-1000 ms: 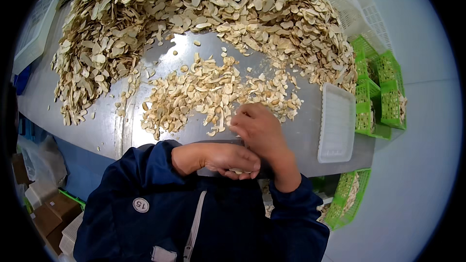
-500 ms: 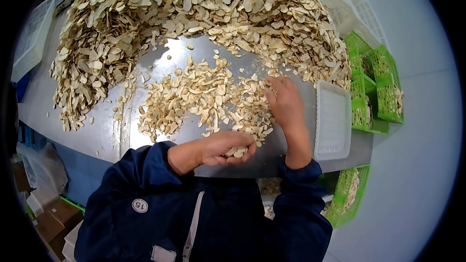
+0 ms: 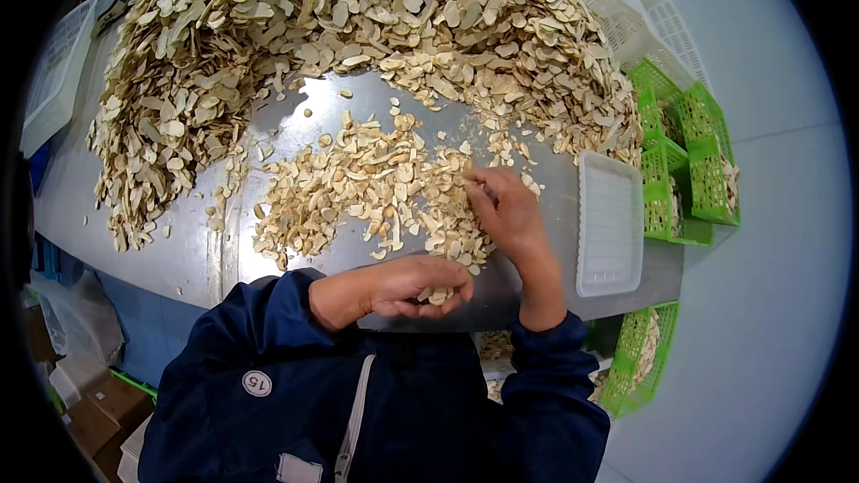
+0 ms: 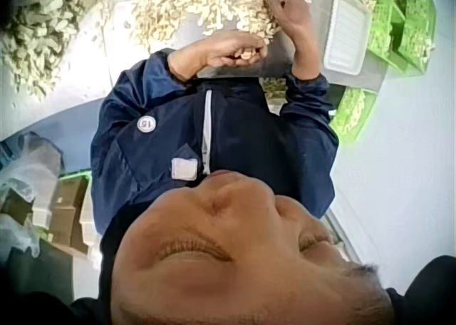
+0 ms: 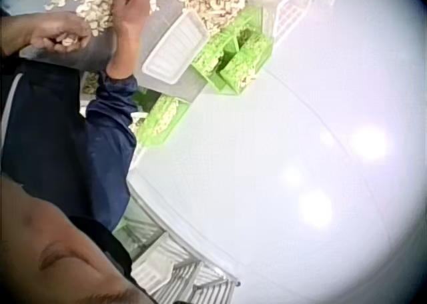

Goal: The person picks through a pile of thin, light-colored herbal slices on a metal tabletop by hand, selecting specific pieces and placing them into a small plastic tray or into larger white bins nearby.

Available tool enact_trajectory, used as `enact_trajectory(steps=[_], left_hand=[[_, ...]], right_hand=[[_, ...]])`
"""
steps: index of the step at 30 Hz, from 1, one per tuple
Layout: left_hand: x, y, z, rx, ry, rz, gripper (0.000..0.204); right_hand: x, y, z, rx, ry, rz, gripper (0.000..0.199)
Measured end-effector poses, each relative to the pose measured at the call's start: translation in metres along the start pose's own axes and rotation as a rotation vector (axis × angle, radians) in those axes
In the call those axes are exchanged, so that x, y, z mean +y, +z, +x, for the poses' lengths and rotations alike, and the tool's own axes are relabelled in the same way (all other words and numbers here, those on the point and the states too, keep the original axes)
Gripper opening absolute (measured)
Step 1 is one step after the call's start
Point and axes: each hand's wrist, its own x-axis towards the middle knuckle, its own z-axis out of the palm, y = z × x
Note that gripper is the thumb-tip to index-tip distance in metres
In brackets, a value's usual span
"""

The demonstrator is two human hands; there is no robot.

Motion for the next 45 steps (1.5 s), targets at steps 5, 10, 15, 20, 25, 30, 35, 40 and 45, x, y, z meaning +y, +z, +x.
enact_trajectory(steps=[5,10,15,20,25,30,35,40,45], left_hand=[[0.002,0.000,0.000,0.020,0.020,-0.014,0.035],[-0.011,-0.019,0.015,-0.046,0.128,-0.199,0.045],[0.008,-0.009,0.008,0.094,0.436,-0.384,0.057],[0.008,0.013,0.003,0.120,0.873,-0.109,0.059],[0.003,0.042,0.006,0.524,1.098,0.712,0.056],[0.006,0.055,0.011,0.468,1.289,0.663,0.047],[0.005,0.052,0.004,0.464,1.237,0.590,0.039],[0.001,0.046,0.002,0.410,1.204,0.563,0.030],[0.001,0.047,0.005,0.450,1.108,0.561,0.024]], right_hand=[[0.020,-0.017,-0.006,0.228,0.152,-0.020,0.024],[0.012,-0.013,-0.037,0.172,0.000,0.009,0.038],[-0.013,0.028,-0.065,0.406,0.191,1.046,0.042],[-0.045,0.080,-0.083,0.333,0.520,1.967,0.047],[-0.035,0.100,-0.087,0.052,0.311,2.242,0.040],[-0.034,0.083,-0.105,0.060,0.553,2.343,0.025],[-0.011,0.042,-0.181,-0.219,0.647,2.334,0.026],[0.055,0.025,-0.285,0.086,0.697,2.162,0.024],[0.191,0.070,-0.386,0.700,0.975,0.698,0.043]])
